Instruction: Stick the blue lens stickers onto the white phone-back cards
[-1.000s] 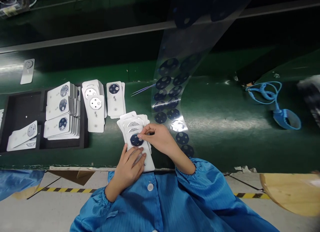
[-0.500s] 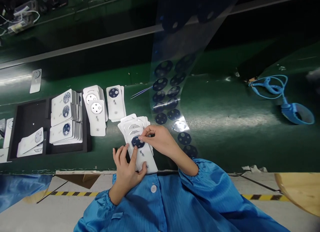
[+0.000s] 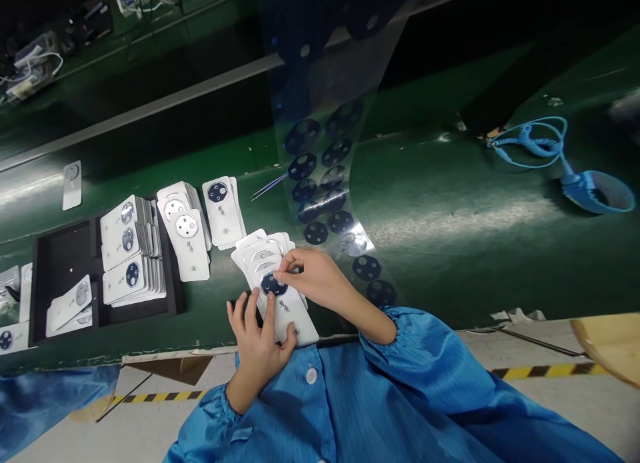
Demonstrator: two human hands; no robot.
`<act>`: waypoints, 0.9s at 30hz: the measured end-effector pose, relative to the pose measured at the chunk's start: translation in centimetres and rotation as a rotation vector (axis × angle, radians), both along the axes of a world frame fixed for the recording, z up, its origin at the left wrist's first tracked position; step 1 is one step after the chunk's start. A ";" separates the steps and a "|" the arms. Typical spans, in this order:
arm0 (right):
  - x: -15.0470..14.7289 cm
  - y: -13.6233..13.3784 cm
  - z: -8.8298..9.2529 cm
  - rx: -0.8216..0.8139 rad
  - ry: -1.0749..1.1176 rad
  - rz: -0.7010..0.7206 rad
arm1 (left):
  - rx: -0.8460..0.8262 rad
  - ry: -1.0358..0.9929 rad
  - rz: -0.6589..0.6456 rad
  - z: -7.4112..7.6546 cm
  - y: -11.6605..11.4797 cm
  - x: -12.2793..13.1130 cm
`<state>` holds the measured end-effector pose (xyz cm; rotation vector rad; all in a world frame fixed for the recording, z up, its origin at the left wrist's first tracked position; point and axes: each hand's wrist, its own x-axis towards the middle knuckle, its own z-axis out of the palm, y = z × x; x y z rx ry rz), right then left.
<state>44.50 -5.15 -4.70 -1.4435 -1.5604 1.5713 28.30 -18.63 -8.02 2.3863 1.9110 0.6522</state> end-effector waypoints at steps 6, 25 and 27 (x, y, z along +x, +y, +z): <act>-0.3 -0.3 -0.1 0.041 -0.051 -0.020 | -0.026 0.057 -0.037 0.3 0.1 0.1; -2.5 -3.9 -2.4 0.683 -0.249 -0.241 | -0.136 0.165 -0.053 0.2 0.2 0.3; -2.6 -4.2 -2.8 0.764 -0.264 -0.232 | -0.137 0.168 -0.048 0.3 0.3 0.4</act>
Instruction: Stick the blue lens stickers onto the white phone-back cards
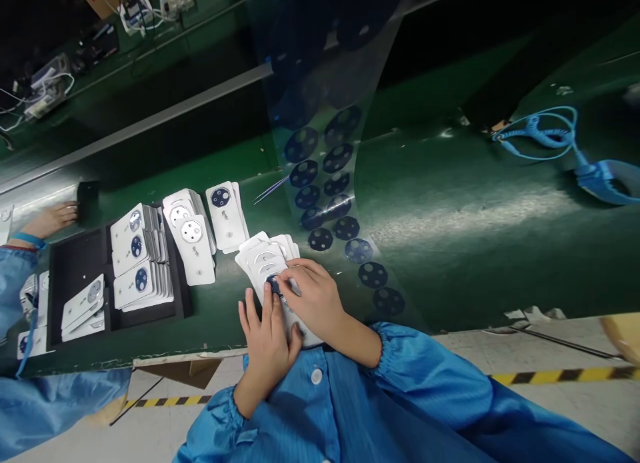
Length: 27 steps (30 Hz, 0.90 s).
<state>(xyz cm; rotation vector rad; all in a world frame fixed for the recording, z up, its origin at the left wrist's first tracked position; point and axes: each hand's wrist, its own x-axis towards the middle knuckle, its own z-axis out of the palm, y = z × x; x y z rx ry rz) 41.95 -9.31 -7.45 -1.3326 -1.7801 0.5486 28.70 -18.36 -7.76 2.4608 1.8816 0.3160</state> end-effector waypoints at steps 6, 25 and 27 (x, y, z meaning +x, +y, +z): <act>-0.2 -0.7 -0.4 0.147 -0.090 -0.057 | 0.013 -0.001 0.001 0.1 0.1 0.1; -0.5 0.4 0.4 -0.208 -0.455 -0.203 | 0.023 -0.033 -0.005 -0.3 -0.1 -0.2; -0.3 0.4 0.3 -0.174 -0.438 -0.199 | 0.024 -0.041 -0.009 -0.3 0.0 -0.2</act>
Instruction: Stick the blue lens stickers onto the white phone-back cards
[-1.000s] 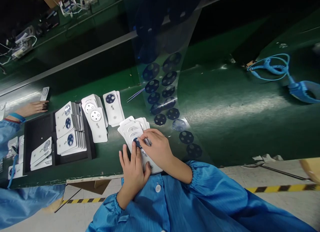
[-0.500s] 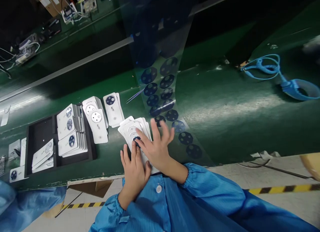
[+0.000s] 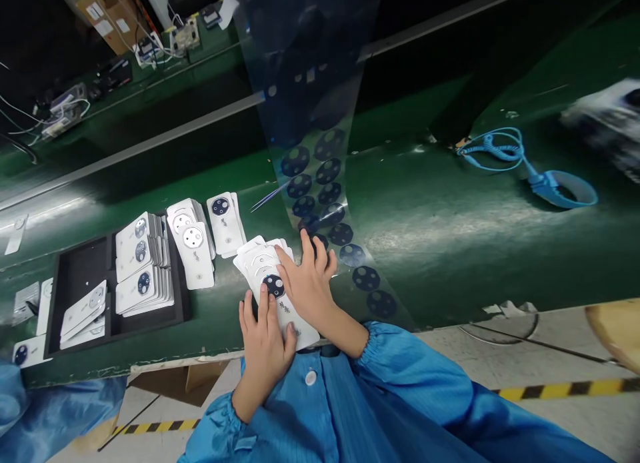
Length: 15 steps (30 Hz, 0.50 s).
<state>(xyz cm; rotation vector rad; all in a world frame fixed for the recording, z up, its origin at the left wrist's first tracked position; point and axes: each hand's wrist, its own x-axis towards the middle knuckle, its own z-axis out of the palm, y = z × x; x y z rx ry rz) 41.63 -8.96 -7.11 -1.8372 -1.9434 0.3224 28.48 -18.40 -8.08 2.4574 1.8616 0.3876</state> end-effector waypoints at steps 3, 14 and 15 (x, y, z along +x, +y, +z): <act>0.4 -1.0 0.0 0.048 0.041 0.031 | 0.000 -0.006 0.002 0.1 0.0 -0.1; 1.2 -5.3 -1.1 0.087 0.028 0.087 | -0.025 0.011 0.076 1.0 -0.1 0.5; 1.3 -5.7 -1.1 0.101 0.028 0.101 | -0.022 0.011 0.085 1.1 0.1 0.6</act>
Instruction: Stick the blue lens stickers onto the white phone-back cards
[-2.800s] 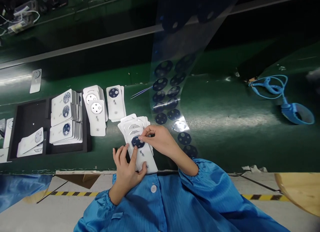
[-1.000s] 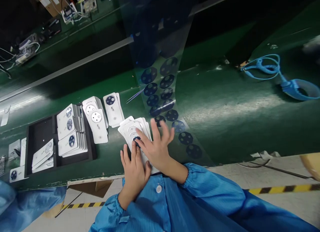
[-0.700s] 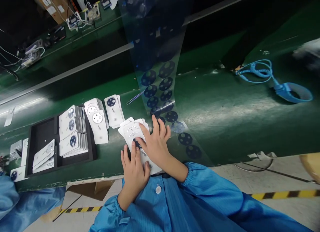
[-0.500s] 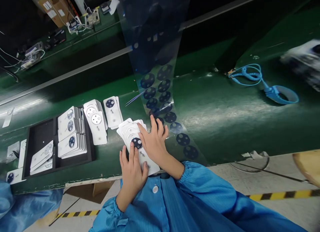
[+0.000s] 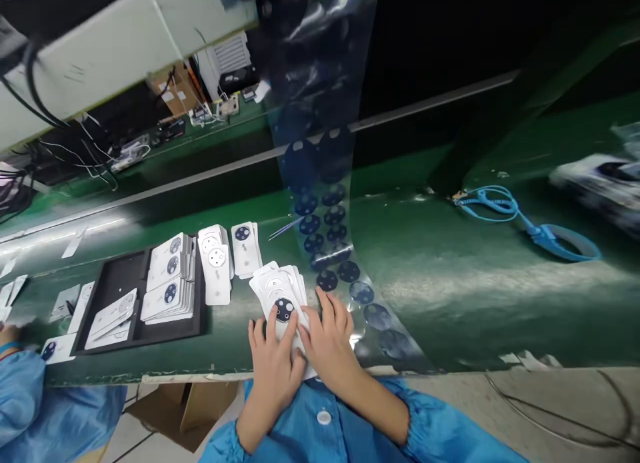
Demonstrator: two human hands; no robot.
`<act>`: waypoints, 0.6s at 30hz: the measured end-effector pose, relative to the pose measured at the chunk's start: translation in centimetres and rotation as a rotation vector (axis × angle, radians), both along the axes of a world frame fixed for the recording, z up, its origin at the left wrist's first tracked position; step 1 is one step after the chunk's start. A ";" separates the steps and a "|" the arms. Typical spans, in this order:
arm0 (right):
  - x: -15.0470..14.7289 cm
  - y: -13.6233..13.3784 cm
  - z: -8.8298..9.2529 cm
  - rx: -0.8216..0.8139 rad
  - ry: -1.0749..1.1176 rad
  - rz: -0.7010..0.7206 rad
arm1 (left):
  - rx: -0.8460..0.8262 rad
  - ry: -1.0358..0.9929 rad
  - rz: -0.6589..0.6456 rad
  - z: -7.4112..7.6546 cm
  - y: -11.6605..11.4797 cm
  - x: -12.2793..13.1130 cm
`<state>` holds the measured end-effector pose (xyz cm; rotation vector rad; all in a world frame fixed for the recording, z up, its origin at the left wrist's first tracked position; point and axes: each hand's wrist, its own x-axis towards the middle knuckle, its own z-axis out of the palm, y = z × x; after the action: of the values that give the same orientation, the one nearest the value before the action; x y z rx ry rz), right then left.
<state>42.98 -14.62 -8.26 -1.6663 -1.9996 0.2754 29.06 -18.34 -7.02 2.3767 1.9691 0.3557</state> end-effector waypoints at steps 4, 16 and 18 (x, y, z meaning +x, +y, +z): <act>0.5 -1.1 -0.8 0.059 -0.006 0.037 | 0.023 -0.016 0.016 -0.3 0.7 -0.1; 1.4 -0.9 -1.4 0.058 0.112 0.086 | 0.113 -0.112 0.140 -2.5 0.8 0.4; 1.6 -1.0 -1.7 0.074 0.139 0.108 | 0.134 -0.120 0.184 -2.5 0.8 0.6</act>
<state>44.58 -15.58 -9.91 -1.4558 -1.9747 0.3420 29.63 -17.58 -9.56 2.1919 2.1763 0.6416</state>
